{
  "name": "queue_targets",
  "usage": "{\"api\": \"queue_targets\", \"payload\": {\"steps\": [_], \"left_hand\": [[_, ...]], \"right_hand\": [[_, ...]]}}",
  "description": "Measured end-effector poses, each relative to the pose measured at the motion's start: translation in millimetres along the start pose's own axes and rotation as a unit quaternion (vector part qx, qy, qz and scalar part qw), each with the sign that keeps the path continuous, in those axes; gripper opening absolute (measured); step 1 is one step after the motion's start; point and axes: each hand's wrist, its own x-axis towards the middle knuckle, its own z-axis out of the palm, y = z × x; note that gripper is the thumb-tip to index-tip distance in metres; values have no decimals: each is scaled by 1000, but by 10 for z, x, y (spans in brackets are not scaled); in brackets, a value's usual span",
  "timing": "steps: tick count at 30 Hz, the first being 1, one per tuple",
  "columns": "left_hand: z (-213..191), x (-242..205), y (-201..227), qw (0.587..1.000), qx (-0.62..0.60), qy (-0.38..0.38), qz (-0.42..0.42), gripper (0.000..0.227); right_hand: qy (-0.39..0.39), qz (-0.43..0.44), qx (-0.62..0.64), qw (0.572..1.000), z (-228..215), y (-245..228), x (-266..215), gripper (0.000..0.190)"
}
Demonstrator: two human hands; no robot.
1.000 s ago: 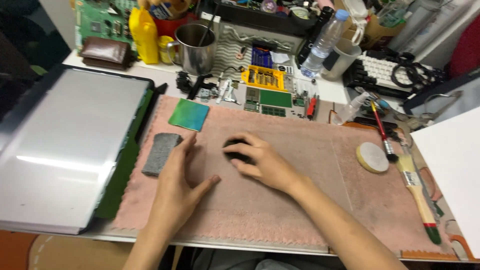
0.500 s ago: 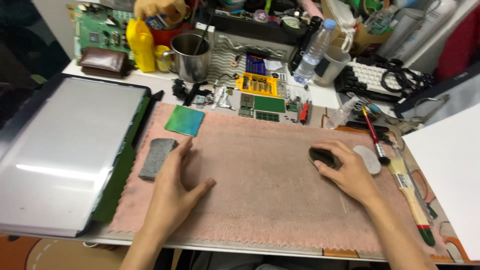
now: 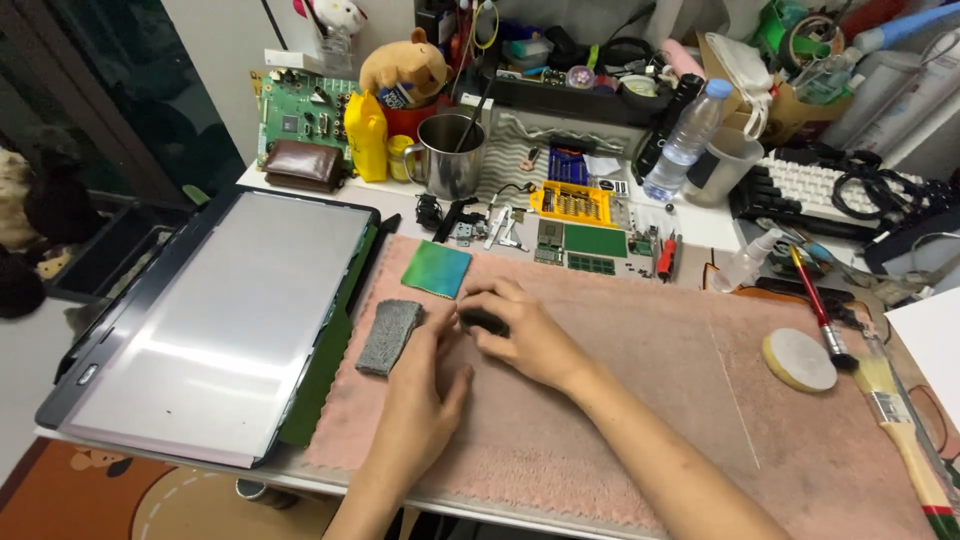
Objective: The person cleans a rectangular transparent sheet placed on a pink towel using a dark sponge, a grey cloth, a green cloth, and a round yellow sponge. The person wipes the sheet with each tool sequentially, then lifts the sheet to inspect it.
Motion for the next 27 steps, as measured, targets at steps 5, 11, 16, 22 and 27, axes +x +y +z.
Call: {"api": "queue_targets", "payload": {"steps": [5,11,16,22,27], "left_hand": [[-4,0,-36,1000,3,-5,-4,74],[62,-2,-240,999,0,5,39,69],[62,12,-163,1000,-2,-7,26,70],[28,17,10,998,49,-17,-31,72],[-29,-17,123,997,68,31,27,55]], "right_hand": [[-2,58,-29,998,-338,74,-396,36],[92,156,-115,977,-1199,553,-1488,35],[175,188,-151,955,-1598,676,-1958,33],[161,265,-132,942,-1739,450,-1821,46],[191,241,-199,931,-2020,650,-1844,46]]}}
